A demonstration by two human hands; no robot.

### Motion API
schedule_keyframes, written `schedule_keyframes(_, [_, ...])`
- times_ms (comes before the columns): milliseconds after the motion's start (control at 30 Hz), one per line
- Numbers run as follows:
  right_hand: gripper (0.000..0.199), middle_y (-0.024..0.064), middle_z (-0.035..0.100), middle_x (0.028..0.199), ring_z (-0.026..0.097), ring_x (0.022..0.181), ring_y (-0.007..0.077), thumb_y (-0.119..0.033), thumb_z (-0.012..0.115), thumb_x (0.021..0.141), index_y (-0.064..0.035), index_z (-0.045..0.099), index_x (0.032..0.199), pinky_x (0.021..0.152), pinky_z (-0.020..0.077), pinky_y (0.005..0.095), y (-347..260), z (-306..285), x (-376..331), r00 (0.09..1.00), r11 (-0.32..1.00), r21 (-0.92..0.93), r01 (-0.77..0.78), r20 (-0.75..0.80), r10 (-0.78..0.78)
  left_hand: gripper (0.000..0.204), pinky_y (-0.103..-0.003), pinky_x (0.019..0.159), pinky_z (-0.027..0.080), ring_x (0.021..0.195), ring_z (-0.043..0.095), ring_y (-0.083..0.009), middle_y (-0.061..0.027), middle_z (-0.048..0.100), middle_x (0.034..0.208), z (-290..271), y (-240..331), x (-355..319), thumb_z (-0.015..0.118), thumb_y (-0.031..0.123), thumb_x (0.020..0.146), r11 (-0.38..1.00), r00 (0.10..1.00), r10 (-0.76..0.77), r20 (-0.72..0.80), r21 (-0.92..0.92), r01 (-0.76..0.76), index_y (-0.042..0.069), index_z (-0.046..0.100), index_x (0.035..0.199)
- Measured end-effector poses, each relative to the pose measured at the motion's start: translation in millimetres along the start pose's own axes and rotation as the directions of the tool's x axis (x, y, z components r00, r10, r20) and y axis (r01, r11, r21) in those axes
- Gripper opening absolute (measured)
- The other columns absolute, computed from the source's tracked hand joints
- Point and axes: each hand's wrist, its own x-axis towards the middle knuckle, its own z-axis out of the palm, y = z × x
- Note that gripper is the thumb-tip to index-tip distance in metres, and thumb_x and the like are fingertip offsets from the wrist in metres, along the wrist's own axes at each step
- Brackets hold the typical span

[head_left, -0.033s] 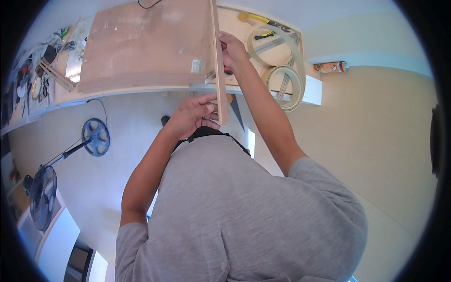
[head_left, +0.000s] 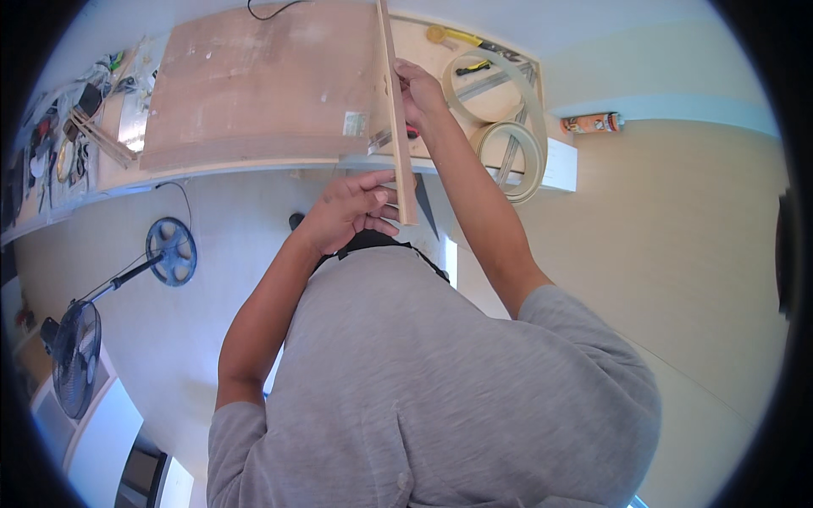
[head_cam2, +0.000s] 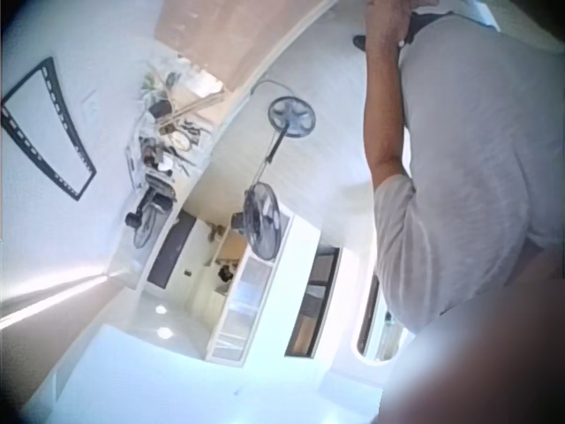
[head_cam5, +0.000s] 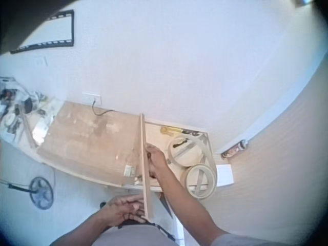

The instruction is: The person assembles a wooden frame by hand, aligning and fitting thin wooden strips along the edges of a flat board. They repeatedly adjust the pieces to ensure proper alignment and fit.

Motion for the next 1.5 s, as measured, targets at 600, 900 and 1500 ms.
schedule_keyframes(600, [0.025,0.0071,0.063,0.078,0.056,0.061,0.0141,-0.016,0.051,0.105,0.0023,0.067,0.106,0.055,0.0472,0.0267,-45.0,40.3,-15.6,0.999,0.999,0.019,0.035,-0.002,-0.035,0.055,-0.037,0.081,0.062,0.102,0.075,-0.0297,-0.0188,0.071,0.122,43.9,50.2,9.2,0.062,0.015,0.102,0.969,0.985,0.092,0.147,0.215,-0.122,-0.006,0.045,0.15])
schedule_keyframes(900, [0.024,0.0091,0.065,0.085,0.058,0.069,0.0152,-0.015,0.051,0.105,0.0026,0.067,0.11,0.061,0.0499,0.029,-46.1,37.0,-20.9,0.999,0.998,0.055,0.036,-0.008,-0.036,0.037,-0.032,0.08,0.058,0.092,0.072,-0.0197,-0.0113,0.073,0.105,40.0,48.3,13.3,0.069,0.007,0.097,0.796,0.963,0.262,0.063,0.55,-0.253,-0.001,0.061,0.133])
schedule_keyframes(1500, [0.031,0.0093,0.066,0.105,0.064,0.09,0.0184,0.0,0.064,0.095,0.0003,0.063,0.126,0.081,0.0564,0.0331,-48.6,16.7,-39.4,0.979,0.971,-0.237,-0.033,0.189,0.08,0.031,-0.041,0.085,0.053,0.099,0.064,-0.0325,-0.0144,0.066,0.107,59.8,82.1,26.0,0.075,-0.005,0.082,-0.317,0.611,0.661,0.436,0.9,-0.299,0.002,0.068,0.112])
